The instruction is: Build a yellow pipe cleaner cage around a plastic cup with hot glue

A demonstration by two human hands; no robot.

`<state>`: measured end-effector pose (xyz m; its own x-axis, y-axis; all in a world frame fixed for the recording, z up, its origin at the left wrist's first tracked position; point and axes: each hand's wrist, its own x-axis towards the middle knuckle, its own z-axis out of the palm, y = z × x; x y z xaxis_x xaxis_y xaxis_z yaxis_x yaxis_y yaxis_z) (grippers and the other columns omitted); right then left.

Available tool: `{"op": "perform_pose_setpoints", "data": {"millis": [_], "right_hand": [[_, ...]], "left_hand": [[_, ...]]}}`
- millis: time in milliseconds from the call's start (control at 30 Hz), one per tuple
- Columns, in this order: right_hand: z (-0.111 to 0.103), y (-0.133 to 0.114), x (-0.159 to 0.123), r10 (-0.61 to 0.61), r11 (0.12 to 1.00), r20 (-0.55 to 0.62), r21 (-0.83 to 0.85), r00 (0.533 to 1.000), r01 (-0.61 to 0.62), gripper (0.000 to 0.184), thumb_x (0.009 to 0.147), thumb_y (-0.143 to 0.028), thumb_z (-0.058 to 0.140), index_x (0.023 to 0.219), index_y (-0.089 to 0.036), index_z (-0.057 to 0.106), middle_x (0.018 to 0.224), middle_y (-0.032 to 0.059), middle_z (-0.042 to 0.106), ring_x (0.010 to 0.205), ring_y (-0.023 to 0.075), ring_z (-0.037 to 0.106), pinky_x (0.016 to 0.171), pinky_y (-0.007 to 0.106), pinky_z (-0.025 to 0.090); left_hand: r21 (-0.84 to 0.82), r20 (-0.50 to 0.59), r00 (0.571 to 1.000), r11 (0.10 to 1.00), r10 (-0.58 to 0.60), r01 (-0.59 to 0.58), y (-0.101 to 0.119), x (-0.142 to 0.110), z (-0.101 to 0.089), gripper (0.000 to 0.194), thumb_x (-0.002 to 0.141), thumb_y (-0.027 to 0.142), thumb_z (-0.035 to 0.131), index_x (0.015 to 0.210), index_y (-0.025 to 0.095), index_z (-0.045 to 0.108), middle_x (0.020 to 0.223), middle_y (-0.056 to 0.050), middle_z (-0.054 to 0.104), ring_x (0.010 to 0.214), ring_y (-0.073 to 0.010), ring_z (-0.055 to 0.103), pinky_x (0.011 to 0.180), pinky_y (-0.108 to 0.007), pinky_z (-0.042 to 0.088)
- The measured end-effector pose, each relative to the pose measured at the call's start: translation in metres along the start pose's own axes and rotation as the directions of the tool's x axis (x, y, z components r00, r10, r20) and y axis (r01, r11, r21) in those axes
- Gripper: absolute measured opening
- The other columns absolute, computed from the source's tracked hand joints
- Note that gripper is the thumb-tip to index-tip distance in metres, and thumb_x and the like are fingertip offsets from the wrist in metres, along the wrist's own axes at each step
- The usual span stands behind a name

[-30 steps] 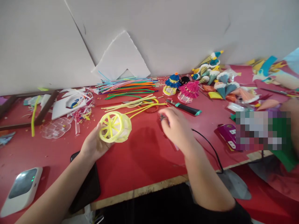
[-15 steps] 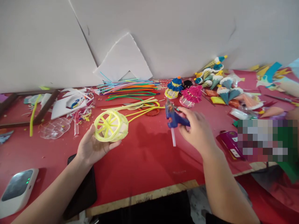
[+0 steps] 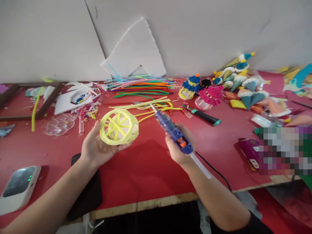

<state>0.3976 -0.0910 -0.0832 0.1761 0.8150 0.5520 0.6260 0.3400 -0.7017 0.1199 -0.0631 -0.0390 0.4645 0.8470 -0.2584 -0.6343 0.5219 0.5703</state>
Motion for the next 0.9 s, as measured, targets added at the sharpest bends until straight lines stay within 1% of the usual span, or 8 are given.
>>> {"op": "perform_pose_setpoints", "data": {"millis": [100, 200, 300, 500, 600, 733, 800, 900], "right_hand": [[0.002, -0.022, -0.004, -0.127, 0.990, 0.059, 0.076, 0.990, 0.123, 0.007, 0.085, -0.021, 0.065, 0.091, -0.025, 0.065, 0.081, 0.0021, 0.074, 0.073, 0.0216, 0.073, 0.069, 0.034, 0.062], [0.005, -0.039, 0.000, -0.280, 0.945, 0.104, 0.206, 0.954, 0.255, 0.016, 0.084, -0.013, 0.064, 0.094, -0.025, 0.063, 0.078, -0.0002, 0.074, 0.065, 0.0174, 0.071, 0.063, 0.028, 0.060], [0.008, -0.045, 0.004, -0.357, 0.907, 0.108, 0.279, 0.928, 0.317, 0.024, 0.082, -0.009, 0.063, 0.100, -0.025, 0.061, 0.083, 0.0012, 0.075, 0.067, 0.0177, 0.073, 0.064, 0.028, 0.062], [0.005, -0.042, 0.004, -0.336, 0.897, 0.089, 0.335, 0.938, 0.289, 0.027, 0.083, -0.008, 0.062, 0.102, -0.027, 0.061, 0.086, 0.0023, 0.074, 0.072, 0.0197, 0.075, 0.066, 0.030, 0.064], [0.003, -0.044, 0.005, -0.296, 0.907, 0.084, 0.339, 0.952, 0.252, 0.026, 0.083, -0.008, 0.062, 0.100, -0.028, 0.061, 0.085, 0.0007, 0.073, 0.071, 0.0189, 0.074, 0.066, 0.030, 0.064], [0.000, -0.045, 0.007, -0.241, 0.934, 0.105, 0.297, 0.965, 0.201, 0.022, 0.083, -0.009, 0.063, 0.094, -0.028, 0.060, 0.081, -0.0008, 0.073, 0.068, 0.0180, 0.073, 0.064, 0.029, 0.063], [-0.001, -0.043, 0.006, -0.206, 0.949, 0.109, 0.266, 0.973, 0.171, 0.020, 0.083, -0.009, 0.061, 0.091, -0.027, 0.060, 0.080, -0.0003, 0.073, 0.069, 0.0185, 0.073, 0.064, 0.030, 0.062], [-0.002, -0.036, 0.003, -0.150, 0.959, 0.122, 0.259, 0.981, 0.115, 0.019, 0.082, -0.008, 0.061, 0.090, -0.025, 0.062, 0.083, 0.0012, 0.075, 0.073, 0.0195, 0.074, 0.068, 0.031, 0.061]], "left_hand": [[0.011, 0.119, 0.993, 1.000, 0.012, -0.013, -0.002, -0.001, -0.005, 0.068, 0.098, 0.060, 0.058, 0.152, 0.018, 0.051, 0.140, -0.014, 0.070, 0.121, -0.0341, 0.073, 0.091, -0.041, 0.067], [0.042, 0.170, 0.985, 0.998, 0.030, -0.038, -0.005, -0.003, -0.008, 0.070, 0.093, 0.062, 0.067, 0.148, 0.020, 0.055, 0.144, -0.014, 0.068, 0.129, -0.0353, 0.068, 0.095, -0.040, 0.065], [0.068, 0.185, 0.983, 0.997, 0.019, -0.032, -0.007, -0.006, -0.010, 0.069, 0.090, 0.065, 0.072, 0.142, 0.021, 0.061, 0.142, -0.012, 0.069, 0.133, -0.0359, 0.065, 0.099, -0.040, 0.063], [0.139, 0.164, 0.986, 0.990, 0.011, -0.034, -0.009, -0.009, -0.013, 0.079, 0.077, 0.073, 0.080, 0.136, 0.022, 0.068, 0.142, -0.012, 0.069, 0.144, -0.0407, 0.056, 0.116, -0.050, 0.052], [0.171, 0.161, 0.987, 0.985, 0.004, -0.032, -0.010, -0.009, -0.015, 0.086, 0.075, 0.074, 0.082, 0.143, 0.024, 0.064, 0.142, -0.012, 0.070, 0.144, -0.0418, 0.055, 0.115, -0.052, 0.053], [0.176, 0.150, 0.988, 0.983, 0.019, -0.046, -0.009, -0.008, -0.017, 0.094, 0.076, 0.071, 0.083, 0.154, 0.027, 0.053, 0.145, -0.012, 0.068, 0.140, -0.0401, 0.060, 0.107, -0.047, 0.061], [0.134, 0.124, 0.992, 0.991, 0.011, -0.028, -0.007, -0.007, -0.016, 0.090, 0.082, 0.074, 0.075, 0.154, 0.025, 0.052, 0.144, -0.013, 0.068, 0.135, -0.0400, 0.063, 0.099, -0.046, 0.065], [0.034, 0.081, 0.995, 0.997, -0.065, 0.063, -0.002, -0.004, -0.012, 0.089, 0.094, 0.081, 0.047, 0.158, 0.020, 0.046, 0.140, -0.020, 0.070, 0.126, -0.0425, 0.069, 0.086, -0.049, 0.069]]}}
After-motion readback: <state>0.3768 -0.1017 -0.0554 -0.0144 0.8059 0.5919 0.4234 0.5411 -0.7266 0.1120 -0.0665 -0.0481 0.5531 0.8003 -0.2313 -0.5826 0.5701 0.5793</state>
